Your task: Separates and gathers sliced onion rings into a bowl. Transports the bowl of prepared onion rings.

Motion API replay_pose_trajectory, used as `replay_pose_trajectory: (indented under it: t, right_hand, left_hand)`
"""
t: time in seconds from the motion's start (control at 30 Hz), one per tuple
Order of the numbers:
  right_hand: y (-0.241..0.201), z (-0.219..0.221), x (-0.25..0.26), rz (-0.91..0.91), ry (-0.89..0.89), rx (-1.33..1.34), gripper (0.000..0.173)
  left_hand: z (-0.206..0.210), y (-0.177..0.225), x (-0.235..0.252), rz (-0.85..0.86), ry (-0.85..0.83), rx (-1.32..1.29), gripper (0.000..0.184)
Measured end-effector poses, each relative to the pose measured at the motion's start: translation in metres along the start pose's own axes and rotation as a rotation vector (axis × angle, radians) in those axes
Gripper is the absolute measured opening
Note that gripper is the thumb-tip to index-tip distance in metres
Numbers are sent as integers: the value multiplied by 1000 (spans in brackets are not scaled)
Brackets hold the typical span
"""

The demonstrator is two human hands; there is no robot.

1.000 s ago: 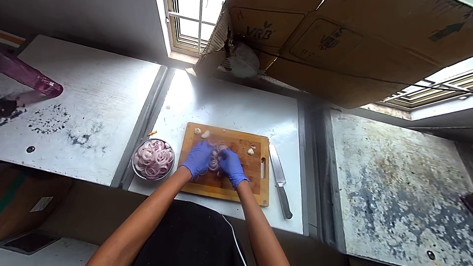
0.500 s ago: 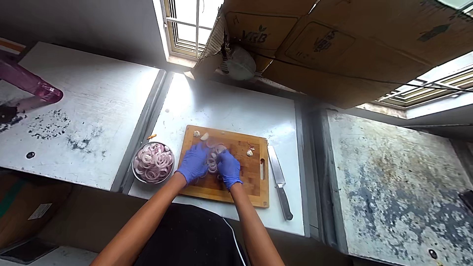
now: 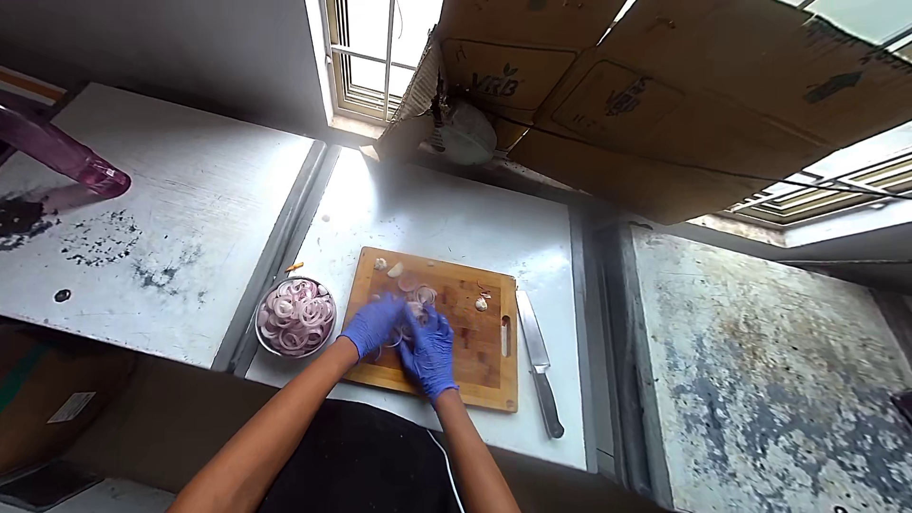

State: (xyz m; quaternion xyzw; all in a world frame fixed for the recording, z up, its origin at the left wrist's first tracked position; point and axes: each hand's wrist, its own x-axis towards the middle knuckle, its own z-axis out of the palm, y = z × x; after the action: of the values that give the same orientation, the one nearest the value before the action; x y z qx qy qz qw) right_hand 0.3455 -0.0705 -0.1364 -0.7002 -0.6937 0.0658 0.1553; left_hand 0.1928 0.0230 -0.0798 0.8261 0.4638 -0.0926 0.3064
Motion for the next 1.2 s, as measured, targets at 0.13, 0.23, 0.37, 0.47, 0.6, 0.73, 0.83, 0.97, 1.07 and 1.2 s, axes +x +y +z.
replay_pose_trajectory:
  t: [0.13,0.23,0.37,0.47,0.6,0.73,0.83,0.97,1.07,1.2]
  right_hand:
    - [-12,4,29,-46,26,47,30]
    - [-11,-5,43,-46,-70,-16,25]
    - [-17,-25,62,-65,-2,94,17]
    - [-8,-33,55,-21,78,277,11]
    - [20,-29,22,106,250,370,23]
    - [33,-20,-8,187,249,254,89]
    - [19,-9,2,90,122,107,127]
    - [-1,1,40,-14,1,20,117]
    - [-7,3,60,-82,-17,-56,88]
    - [-20,-11,68,-167,19,4,49]
  left_hand:
    - [-13,17,3,-69,-116,62,36]
    - [-17,26,5,-163,-105,5,36]
    - [-25,20,0,-133,5,-150,50]
    - [-33,11,-7,-56,42,-325,82]
    - [-31,-9,-16,30,160,-452,67]
    - [-14,-9,-24,-146,272,-353,58]
    - [-5,4,-30,-191,200,-623,67]
    - [-7,12,-38,-183,201,-781,50]
    - [-12,7,-49,-259,342,-713,47]
    - [-20,1,-81,-221,544,-669,41]
